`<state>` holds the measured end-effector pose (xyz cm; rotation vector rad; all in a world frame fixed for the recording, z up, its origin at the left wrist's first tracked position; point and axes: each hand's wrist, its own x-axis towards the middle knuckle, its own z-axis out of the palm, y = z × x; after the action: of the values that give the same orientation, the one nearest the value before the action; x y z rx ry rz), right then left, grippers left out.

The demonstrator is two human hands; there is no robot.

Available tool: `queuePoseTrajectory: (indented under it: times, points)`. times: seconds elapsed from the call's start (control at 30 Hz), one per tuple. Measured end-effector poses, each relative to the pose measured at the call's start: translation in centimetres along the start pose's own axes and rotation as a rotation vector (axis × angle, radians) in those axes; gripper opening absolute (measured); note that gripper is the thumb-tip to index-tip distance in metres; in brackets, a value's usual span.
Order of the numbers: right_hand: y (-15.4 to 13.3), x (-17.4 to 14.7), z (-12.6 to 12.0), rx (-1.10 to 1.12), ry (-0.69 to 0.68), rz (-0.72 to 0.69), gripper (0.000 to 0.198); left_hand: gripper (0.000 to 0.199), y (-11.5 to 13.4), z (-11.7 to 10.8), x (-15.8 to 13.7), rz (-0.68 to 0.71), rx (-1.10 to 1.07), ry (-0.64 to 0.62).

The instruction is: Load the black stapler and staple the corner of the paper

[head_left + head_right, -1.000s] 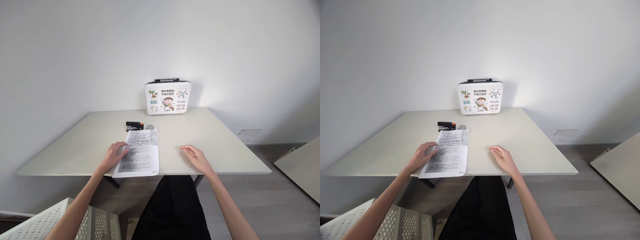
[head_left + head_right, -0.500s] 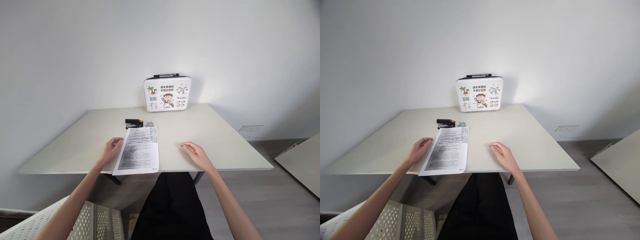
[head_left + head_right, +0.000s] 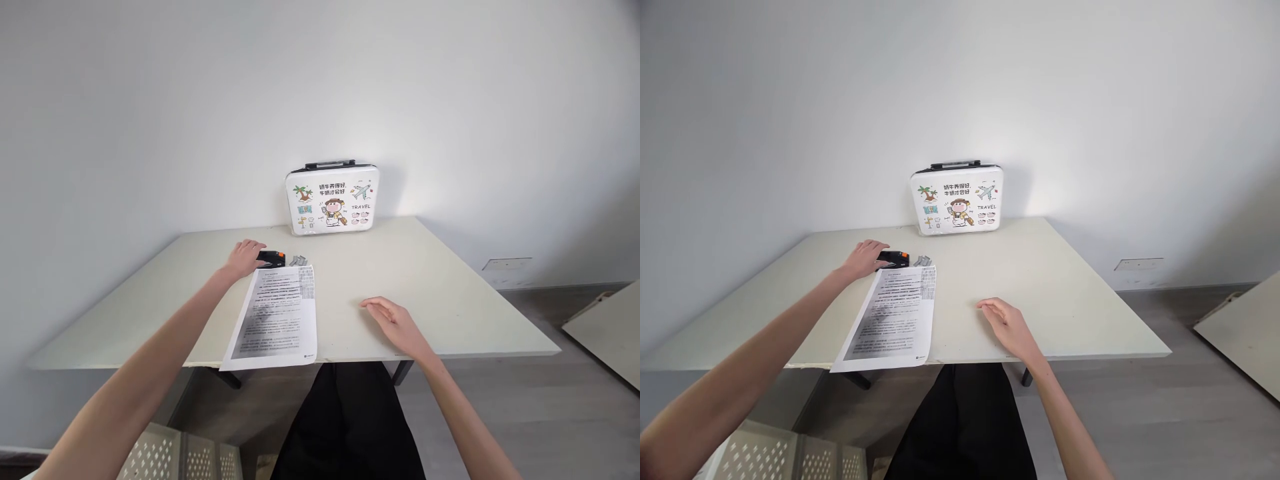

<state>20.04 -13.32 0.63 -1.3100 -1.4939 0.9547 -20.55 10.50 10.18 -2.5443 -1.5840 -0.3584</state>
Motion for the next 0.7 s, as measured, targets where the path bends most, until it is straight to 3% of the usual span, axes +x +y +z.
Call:
queuePoseTrajectory:
  times: [0.17, 0.3, 0.53, 0.7]
  points:
    - [-0.1, 0.1, -0.1, 0.012, -0.007, -0.004, 0.037, 0.042, -0.6, 0.3, 2.4, 0.022, 0.082, -0.152]
    - [-0.6, -0.1, 0.0, 0.02, 0.008, -0.027, 0.037, 0.046, -0.8, 0.1, 2.8, 0.009, 0.115, -0.196]
    - [-0.8, 0.0, 0.1, 0.023, -0.002, -0.037, 0.036, 0.042, -0.3, -0.7, 2.0, -0.017, 0.097, -0.171]
    - [-0.7, 0.1, 0.0, 0.025, -0.004, -0.037, 0.035, 0.039, 2.0, -2.7, 1.6, 0.011, 0.055, -0.082]
